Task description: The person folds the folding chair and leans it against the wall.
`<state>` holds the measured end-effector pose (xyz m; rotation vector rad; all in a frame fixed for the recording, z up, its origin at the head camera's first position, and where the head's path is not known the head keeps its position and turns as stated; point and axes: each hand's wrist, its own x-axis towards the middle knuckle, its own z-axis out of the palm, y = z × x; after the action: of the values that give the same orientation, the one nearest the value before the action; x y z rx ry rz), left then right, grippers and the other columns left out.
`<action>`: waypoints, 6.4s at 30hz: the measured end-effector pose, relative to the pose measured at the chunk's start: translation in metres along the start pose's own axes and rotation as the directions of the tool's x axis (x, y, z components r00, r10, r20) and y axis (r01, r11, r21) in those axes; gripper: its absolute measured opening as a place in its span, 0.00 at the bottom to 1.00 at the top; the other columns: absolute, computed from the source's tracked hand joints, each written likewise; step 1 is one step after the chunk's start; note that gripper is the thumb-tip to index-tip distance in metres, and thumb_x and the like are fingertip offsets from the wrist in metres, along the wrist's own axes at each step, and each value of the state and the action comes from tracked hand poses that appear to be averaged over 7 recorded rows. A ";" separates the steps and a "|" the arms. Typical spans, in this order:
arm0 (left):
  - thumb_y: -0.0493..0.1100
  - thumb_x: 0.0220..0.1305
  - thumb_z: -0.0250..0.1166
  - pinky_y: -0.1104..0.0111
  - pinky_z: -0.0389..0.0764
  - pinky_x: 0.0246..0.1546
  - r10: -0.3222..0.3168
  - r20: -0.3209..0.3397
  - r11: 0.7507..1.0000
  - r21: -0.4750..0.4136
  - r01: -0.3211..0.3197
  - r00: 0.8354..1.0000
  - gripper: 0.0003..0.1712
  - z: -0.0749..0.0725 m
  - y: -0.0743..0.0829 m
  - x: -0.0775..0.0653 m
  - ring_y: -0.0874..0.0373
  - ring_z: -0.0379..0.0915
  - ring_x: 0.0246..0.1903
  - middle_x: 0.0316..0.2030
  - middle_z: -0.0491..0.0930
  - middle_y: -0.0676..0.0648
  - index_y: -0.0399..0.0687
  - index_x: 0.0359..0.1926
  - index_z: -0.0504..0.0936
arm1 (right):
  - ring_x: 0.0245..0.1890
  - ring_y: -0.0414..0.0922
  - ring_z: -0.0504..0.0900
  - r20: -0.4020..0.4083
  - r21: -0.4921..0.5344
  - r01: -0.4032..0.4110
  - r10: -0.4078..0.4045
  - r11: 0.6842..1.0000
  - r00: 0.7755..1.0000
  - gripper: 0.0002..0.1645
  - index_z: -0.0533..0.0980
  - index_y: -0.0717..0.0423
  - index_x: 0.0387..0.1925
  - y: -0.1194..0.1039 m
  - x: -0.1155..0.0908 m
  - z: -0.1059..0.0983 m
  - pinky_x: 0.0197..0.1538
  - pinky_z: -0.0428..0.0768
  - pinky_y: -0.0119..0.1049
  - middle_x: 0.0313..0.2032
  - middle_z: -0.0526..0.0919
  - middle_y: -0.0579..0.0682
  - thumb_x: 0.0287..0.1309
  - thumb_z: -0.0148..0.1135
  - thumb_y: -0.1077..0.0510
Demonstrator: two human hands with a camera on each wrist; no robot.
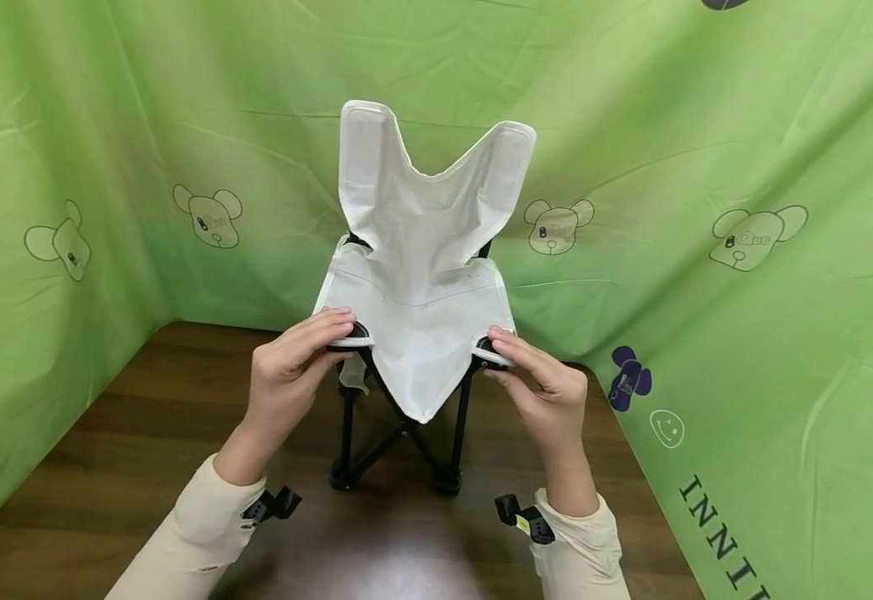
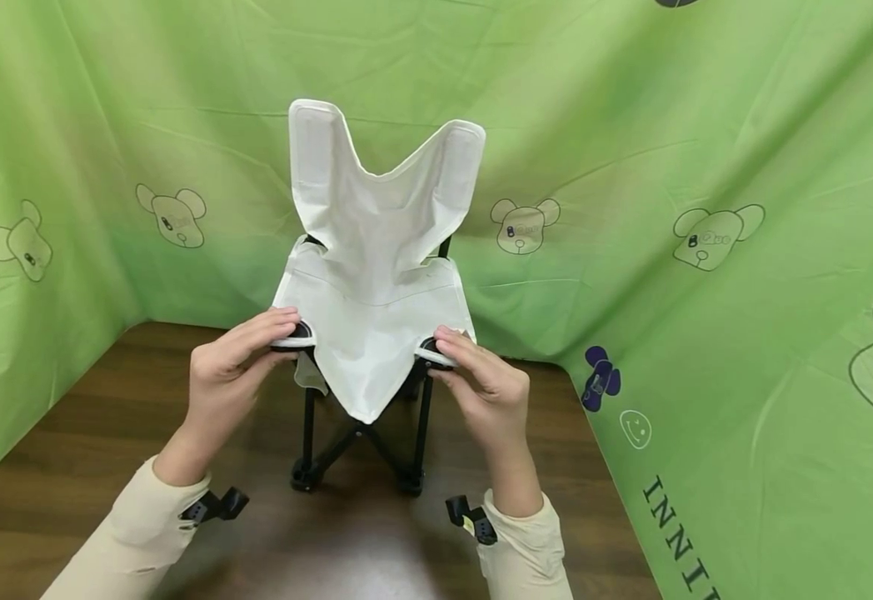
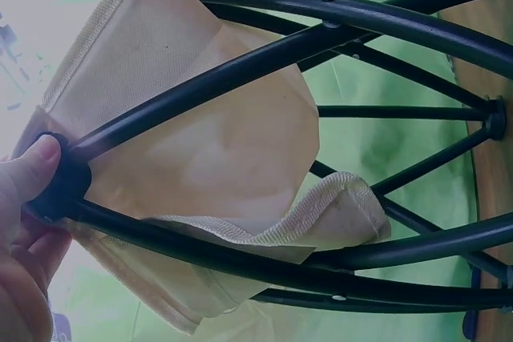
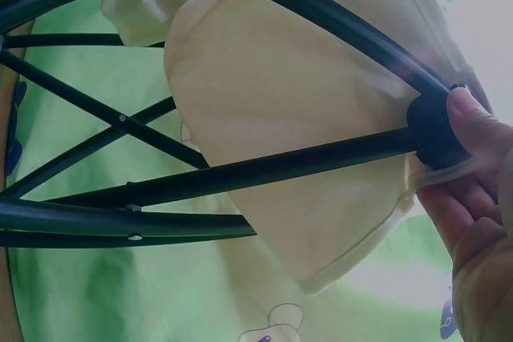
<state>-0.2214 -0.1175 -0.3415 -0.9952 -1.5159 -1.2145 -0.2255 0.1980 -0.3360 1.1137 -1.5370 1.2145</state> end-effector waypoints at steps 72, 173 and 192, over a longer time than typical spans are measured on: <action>0.21 0.46 0.76 0.55 0.80 0.60 0.040 0.106 0.999 -0.036 -0.037 0.994 0.22 0.017 0.038 0.059 0.45 0.84 0.53 0.47 0.87 0.34 0.31 0.46 0.88 | 0.52 0.55 0.88 0.136 0.065 0.058 -0.066 0.996 0.988 0.28 0.85 0.72 0.45 -0.030 0.061 0.004 0.58 0.83 0.43 0.47 0.88 0.66 0.34 0.78 0.80; 0.18 0.44 0.75 0.48 0.76 0.64 0.070 0.289 0.959 -0.283 0.015 0.955 0.24 0.031 0.014 0.089 0.42 0.82 0.56 0.48 0.87 0.34 0.30 0.46 0.85 | 0.57 0.59 0.84 0.350 0.232 0.003 -0.087 0.973 0.933 0.20 0.83 0.72 0.47 -0.013 0.096 0.010 0.63 0.77 0.59 0.49 0.87 0.66 0.50 0.75 0.73; 0.26 0.51 0.77 0.58 0.74 0.67 0.016 0.269 0.999 0.045 -0.029 0.963 0.26 0.024 0.038 0.084 0.44 0.77 0.61 0.56 0.83 0.38 0.33 0.54 0.84 | 0.59 0.60 0.82 0.292 0.042 0.074 -0.083 0.996 0.953 0.18 0.84 0.69 0.48 -0.039 0.093 0.008 0.66 0.77 0.49 0.52 0.85 0.66 0.54 0.74 0.70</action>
<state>-0.2101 -0.0836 -0.2534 -1.1790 -1.7295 -1.0526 -0.2097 0.1731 -0.2390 1.4125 -1.6800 1.0563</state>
